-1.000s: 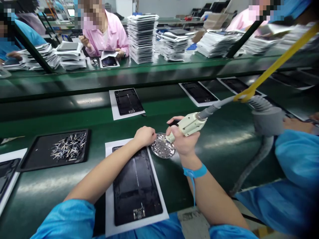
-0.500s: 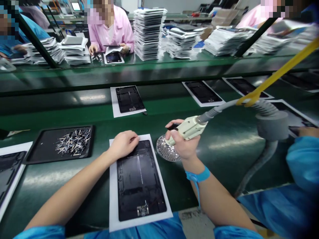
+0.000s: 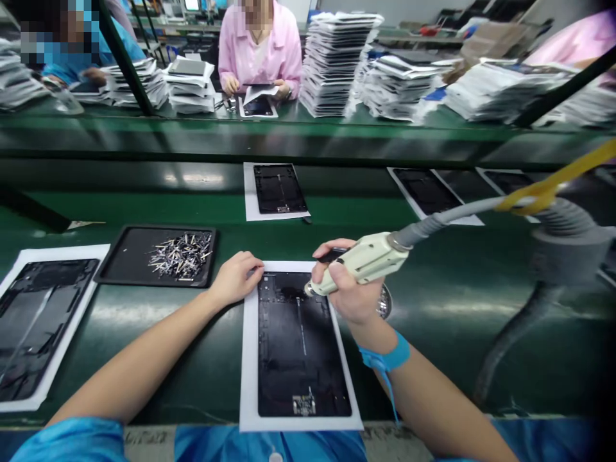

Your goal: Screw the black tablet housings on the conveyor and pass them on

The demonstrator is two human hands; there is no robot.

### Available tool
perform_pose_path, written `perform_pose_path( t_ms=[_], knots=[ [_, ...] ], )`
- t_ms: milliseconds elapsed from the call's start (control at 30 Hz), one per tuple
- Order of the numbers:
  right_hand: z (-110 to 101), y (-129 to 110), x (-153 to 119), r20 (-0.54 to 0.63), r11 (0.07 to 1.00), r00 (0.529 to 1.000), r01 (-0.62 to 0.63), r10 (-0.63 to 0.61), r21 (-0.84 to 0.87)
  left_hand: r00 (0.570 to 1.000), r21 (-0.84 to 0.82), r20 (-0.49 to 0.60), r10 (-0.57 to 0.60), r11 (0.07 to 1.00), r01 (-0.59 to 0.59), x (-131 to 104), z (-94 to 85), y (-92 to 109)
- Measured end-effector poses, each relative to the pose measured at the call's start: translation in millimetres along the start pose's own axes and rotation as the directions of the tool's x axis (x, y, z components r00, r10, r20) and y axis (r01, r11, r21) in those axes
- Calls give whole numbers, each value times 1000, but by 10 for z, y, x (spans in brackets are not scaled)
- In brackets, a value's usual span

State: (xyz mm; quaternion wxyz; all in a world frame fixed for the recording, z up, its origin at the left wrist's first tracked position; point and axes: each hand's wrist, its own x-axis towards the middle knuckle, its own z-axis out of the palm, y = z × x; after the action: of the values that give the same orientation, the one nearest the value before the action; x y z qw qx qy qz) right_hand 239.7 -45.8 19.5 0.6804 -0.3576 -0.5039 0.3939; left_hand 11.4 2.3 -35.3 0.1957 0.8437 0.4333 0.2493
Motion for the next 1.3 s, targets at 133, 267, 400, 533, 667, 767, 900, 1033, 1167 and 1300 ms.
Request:
perform_pose_path(
  t_ms=[133,267,400,533,667,767,900,1033,1167,1300],
  knots=[
    [381,193,-24,89,999,995,-37,34,33,998,38,67,-10,999,8,24,-26,-67],
    [619,356,-8,130,999,991,-26,20,41,993,-4,116,28,1000,-28,39,-49,-81],
    [672,446,42,132,1000,991,-18,16,15,991,-22,131,40,999,-37,66,-45,-70],
    [693,482,99,135,999,991,-17,13,29,987,-7,154,36,999,-36,88,-38,-78],
    [721,496,114,141,999,989,-39,37,10,986,-3,160,37,999,-37,92,-22,-99],
    [716,511,105,134,999,990,-45,46,-12,988,-2,151,32,999,-32,90,-7,-106],
    [700,538,101,121,999,992,-35,38,-27,989,-6,143,31,1000,-30,84,5,-108],
    [705,556,111,118,999,992,-35,37,-18,990,-5,136,26,1000,-26,80,9,-107],
    [708,564,117,114,999,993,-35,38,-25,989,8,144,28,1000,-29,87,6,-93],
    [703,574,114,116,999,993,-24,27,-24,990,16,142,26,999,-29,92,0,-80]
  ],
)
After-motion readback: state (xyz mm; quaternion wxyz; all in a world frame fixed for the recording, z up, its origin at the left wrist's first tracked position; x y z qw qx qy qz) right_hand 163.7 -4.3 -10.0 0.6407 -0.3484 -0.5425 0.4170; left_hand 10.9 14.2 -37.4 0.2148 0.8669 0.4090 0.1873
